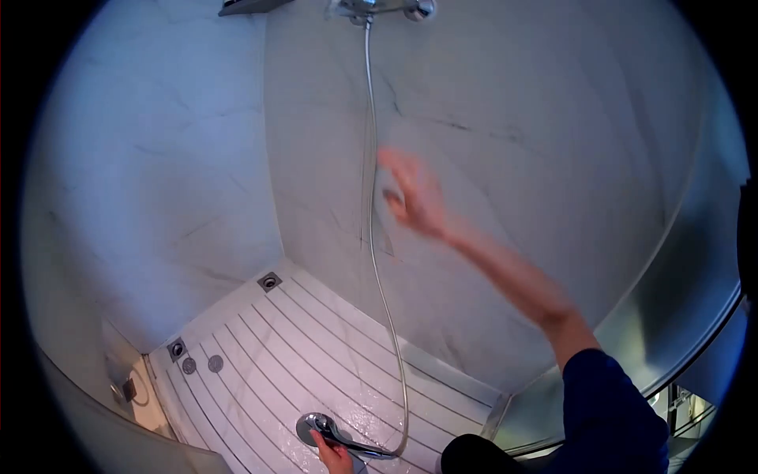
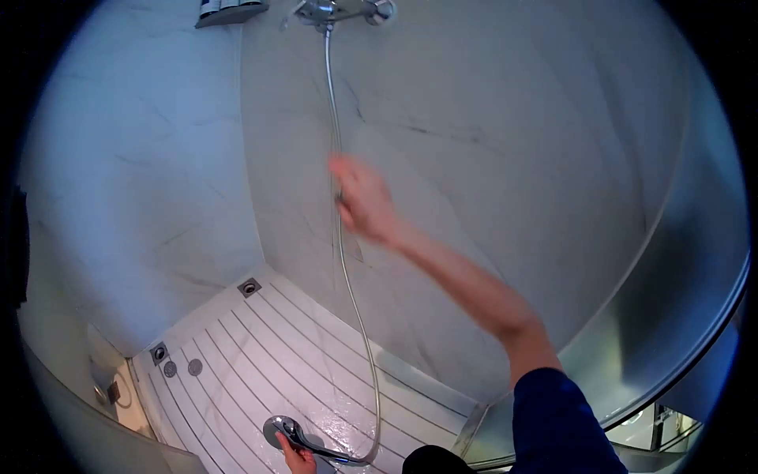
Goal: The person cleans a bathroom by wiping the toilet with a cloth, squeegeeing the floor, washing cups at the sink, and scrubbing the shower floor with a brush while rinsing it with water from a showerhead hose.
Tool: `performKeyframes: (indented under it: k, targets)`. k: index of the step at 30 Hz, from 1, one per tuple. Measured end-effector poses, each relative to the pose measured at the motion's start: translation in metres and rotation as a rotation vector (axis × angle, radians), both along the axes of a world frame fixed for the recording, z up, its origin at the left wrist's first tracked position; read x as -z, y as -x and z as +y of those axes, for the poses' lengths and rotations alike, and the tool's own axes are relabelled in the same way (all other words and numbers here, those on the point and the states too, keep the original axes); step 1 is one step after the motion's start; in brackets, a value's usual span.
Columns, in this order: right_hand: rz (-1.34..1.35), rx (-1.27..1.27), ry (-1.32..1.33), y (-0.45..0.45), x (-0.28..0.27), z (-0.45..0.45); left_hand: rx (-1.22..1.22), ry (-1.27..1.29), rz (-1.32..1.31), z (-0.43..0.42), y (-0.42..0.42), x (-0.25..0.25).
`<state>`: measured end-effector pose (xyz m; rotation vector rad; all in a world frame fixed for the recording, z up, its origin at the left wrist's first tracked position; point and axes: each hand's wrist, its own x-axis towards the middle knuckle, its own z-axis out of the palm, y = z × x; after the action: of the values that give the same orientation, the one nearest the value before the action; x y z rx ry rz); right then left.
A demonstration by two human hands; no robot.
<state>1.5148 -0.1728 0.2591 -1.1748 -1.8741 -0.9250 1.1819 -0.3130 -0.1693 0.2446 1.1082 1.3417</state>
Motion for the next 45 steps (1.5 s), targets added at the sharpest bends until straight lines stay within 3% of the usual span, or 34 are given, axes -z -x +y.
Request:
performKeyframes:
  k: [1, 3, 4, 6, 7, 9, 10, 12, 13, 15, 18, 19, 20, 21, 22, 23, 24, 25, 27, 29, 30, 31, 33, 37, 38, 41, 42, 44, 45]
  targets:
    - [-0.136, 0.017, -0.136, 0.009, -0.057, 0.017, -0.043, 0.22, -0.21, 0.002, 0.002, -0.013]
    - [-0.268, -0.055, -0.291, 0.028, -0.143, 0.057, 0.115, 0.046, -0.342, -0.008, 0.007, -0.018]
    - [-0.423, 0.069, -0.369, 0.037, -0.18, 0.074, 0.049, 0.015, -0.375, -0.009, -0.003, -0.024]
    - [-0.523, 0.291, -0.495, 0.036, -0.219, 0.121, -0.017, -0.097, -0.382, -0.017, -0.014, -0.048]
    - [-0.549, 0.356, -0.557, 0.028, -0.221, 0.141, -0.023, -0.021, -0.423, -0.023, -0.013, -0.064]
    - [-0.73, 0.624, -0.055, 0.03, -0.212, 0.125, 0.025, 0.02, -0.292, -0.036, -0.001, -0.063]
    - [-0.672, 0.64, 0.048, 0.02, -0.2, 0.138, 0.018, 0.106, -0.267, -0.035, -0.005, -0.076]
    - [-0.499, 0.616, 0.356, 0.022, -0.147, 0.142, -0.022, 0.214, -0.235, -0.046, 0.011, -0.082]
    - [-0.381, 0.563, 0.554, 0.019, -0.094, 0.139, -0.066, 0.235, -0.229, -0.054, 0.015, -0.079]
    - [-0.192, 0.213, 0.962, 0.013, 0.058, 0.094, -0.134, 0.265, -0.287, -0.076, 0.026, -0.054]
    - [0.219, -0.332, 1.813, 0.094, 0.317, -0.097, -0.182, 0.284, -0.412, -0.106, 0.03, -0.028]
    - [0.184, -0.428, 1.94, 0.135, 0.363, -0.161, -0.156, 0.36, -0.463, -0.109, 0.03, -0.041]
    - [0.302, -0.755, 1.731, 0.164, 0.42, -0.217, -0.236, 0.424, -0.455, -0.104, 0.025, -0.051]
    - [0.463, -0.571, 2.109, 0.196, 0.427, -0.247, -0.318, 0.488, -0.449, -0.103, 0.024, -0.054]
    - [0.793, -0.572, 2.221, 0.214, 0.431, -0.256, -0.296, 0.41, -0.375, -0.118, 0.035, -0.017]
    - [0.587, -0.529, 2.035, 0.228, 0.457, -0.266, -0.263, 0.442, -0.296, -0.128, 0.044, -0.011]
    - [0.585, -0.49, 2.08, 0.233, 0.49, -0.27, -0.228, 0.477, -0.219, -0.138, 0.053, -0.008]
    - [0.581, -0.449, 2.124, 0.239, 0.513, -0.272, -0.255, 0.679, -0.106, -0.136, 0.049, -0.028]
    - [0.377, -0.219, 2.076, 0.249, 0.521, -0.259, -0.236, 0.696, -0.148, -0.137, 0.052, -0.061]
    - [0.166, -0.184, 2.008, 0.251, 0.557, -0.257, -0.214, 0.696, -0.122, -0.147, 0.063, -0.06]
    - [0.202, -0.136, 2.057, 0.252, 0.565, -0.255, -0.199, 0.695, -0.109, -0.152, 0.069, -0.06]
    - [0.241, -0.083, 2.106, 0.255, 0.57, -0.256, -0.193, 0.712, -0.087, -0.154, 0.074, -0.064]
    - [0.442, -0.103, 1.939, 0.262, 0.566, -0.259, -0.179, 0.738, -0.06, -0.158, 0.08, -0.077]
    - [0.248, 0.113, 1.467, 0.286, 0.505, -0.264, -0.181, 0.54, 0.227, -0.186, 0.102, -0.075]
    - [0.366, 0.155, 1.55, 0.287, 0.493, -0.269, -0.241, 0.518, 0.322, -0.188, 0.104, -0.083]
    - [0.371, 0.281, 2.115, 0.282, 0.441, -0.277, 0.024, 0.434, 0.671, -0.213, 0.111, -0.095]
    - [0.405, 0.222, 2.156, 0.275, 0.418, -0.279, 0.273, 0.511, 0.636, -0.223, 0.113, -0.104]
    - [0.488, 0.085, 2.24, 0.261, 0.365, -0.291, 0.289, 0.354, 0.692, -0.235, 0.1, -0.142]
    - [0.426, 0.077, 1.997, 0.257, 0.342, -0.304, 0.302, 0.276, 0.73, -0.237, 0.097, -0.168]
